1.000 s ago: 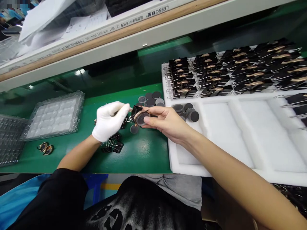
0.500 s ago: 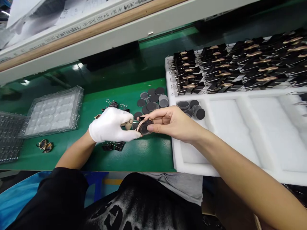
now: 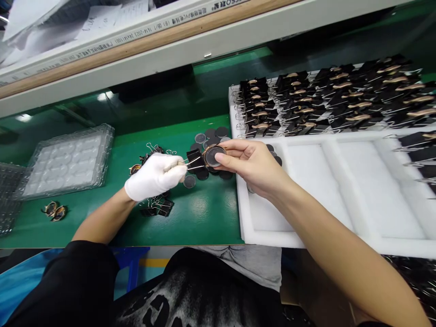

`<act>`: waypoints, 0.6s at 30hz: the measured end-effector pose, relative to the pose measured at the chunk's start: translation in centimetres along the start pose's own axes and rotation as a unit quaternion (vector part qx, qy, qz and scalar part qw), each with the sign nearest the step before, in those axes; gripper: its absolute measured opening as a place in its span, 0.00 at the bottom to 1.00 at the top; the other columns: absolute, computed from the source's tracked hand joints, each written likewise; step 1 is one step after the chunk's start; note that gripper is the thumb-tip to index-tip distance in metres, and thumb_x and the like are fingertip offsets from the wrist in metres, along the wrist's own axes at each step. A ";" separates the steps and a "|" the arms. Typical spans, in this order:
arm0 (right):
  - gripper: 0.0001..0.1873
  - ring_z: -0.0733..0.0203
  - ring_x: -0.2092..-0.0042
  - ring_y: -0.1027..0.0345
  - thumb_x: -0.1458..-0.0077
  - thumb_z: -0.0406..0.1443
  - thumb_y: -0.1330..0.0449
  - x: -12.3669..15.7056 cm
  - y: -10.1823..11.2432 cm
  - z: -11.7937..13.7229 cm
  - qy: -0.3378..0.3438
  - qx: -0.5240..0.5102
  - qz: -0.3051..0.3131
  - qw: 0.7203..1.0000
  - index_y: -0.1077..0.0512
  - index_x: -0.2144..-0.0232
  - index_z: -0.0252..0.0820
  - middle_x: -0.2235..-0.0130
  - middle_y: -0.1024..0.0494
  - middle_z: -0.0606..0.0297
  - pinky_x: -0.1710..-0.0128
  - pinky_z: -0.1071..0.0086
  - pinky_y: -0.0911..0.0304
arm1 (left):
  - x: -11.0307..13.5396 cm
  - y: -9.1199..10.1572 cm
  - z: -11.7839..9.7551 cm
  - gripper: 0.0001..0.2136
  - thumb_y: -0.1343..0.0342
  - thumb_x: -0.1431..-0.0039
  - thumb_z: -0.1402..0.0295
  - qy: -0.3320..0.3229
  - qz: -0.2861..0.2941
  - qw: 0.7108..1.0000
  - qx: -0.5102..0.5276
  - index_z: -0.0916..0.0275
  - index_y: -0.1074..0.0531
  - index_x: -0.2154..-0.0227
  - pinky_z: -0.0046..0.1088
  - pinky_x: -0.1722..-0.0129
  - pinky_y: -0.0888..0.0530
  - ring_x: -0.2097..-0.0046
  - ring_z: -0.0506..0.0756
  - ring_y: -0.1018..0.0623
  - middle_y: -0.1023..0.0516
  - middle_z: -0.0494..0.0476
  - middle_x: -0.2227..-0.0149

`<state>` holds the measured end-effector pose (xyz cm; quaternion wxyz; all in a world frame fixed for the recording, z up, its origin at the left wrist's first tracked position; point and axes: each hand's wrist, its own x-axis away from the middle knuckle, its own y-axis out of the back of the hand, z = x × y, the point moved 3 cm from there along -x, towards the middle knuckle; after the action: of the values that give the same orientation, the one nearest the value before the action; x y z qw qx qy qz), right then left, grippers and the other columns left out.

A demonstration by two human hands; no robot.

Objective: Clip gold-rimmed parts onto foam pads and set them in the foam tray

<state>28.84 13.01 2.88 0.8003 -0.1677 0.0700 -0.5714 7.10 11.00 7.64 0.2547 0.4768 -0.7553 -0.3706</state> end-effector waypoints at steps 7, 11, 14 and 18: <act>0.20 0.57 0.59 0.20 0.57 0.45 0.21 0.1 -0.3 -0.5 0.013 0.027 0.002 1.000 0.16 0.63 0.44 0.60 0.15 0.62 0.53 0.61 0.21 | 0.0 -1.1 -0.2 0.20 0.50 0.35 0.58 0.016 0.011 1.000 -0.002 0.61 0.34 0.81 0.27 0.74 0.39 0.76 0.48 0.34 0.32 0.47 0.81; 0.20 0.55 0.58 0.20 0.57 0.45 0.21 0.0 -0.2 -1.0 -0.005 0.015 -0.009 1.000 0.16 0.62 0.44 0.60 0.15 0.61 0.50 0.57 0.23 | -0.1 0.1 0.4 0.22 0.52 0.30 0.53 -0.003 0.073 0.997 0.005 0.61 0.25 0.74 0.27 0.72 0.34 0.74 0.50 0.29 0.25 0.49 0.76; 0.15 0.54 0.54 0.21 0.54 0.44 0.23 -0.2 0.1 -0.8 -0.025 -0.048 -0.032 0.998 0.18 0.64 0.48 0.59 0.16 0.64 0.48 0.55 0.24 | -0.2 2.6 1.2 0.27 0.61 0.26 0.51 -0.033 0.023 0.999 -0.027 0.60 0.21 0.67 0.29 0.67 0.31 0.70 0.52 0.25 0.20 0.54 0.70; 0.08 0.61 0.60 0.23 0.49 0.42 0.26 -0.7 0.7 -0.5 -0.066 -0.194 -0.099 0.974 0.22 0.71 0.50 0.63 0.18 0.69 0.57 0.64 0.23 | -0.3 3.6 2.6 0.25 0.50 0.33 0.43 -0.014 -0.035 0.961 -0.274 0.60 0.23 0.71 0.31 0.70 0.37 0.70 0.55 0.24 0.22 0.55 0.73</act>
<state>29.10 13.79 2.09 0.6946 -0.3630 0.1098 -0.6114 3.40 13.08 9.02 0.3523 0.4093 -0.6110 -0.5788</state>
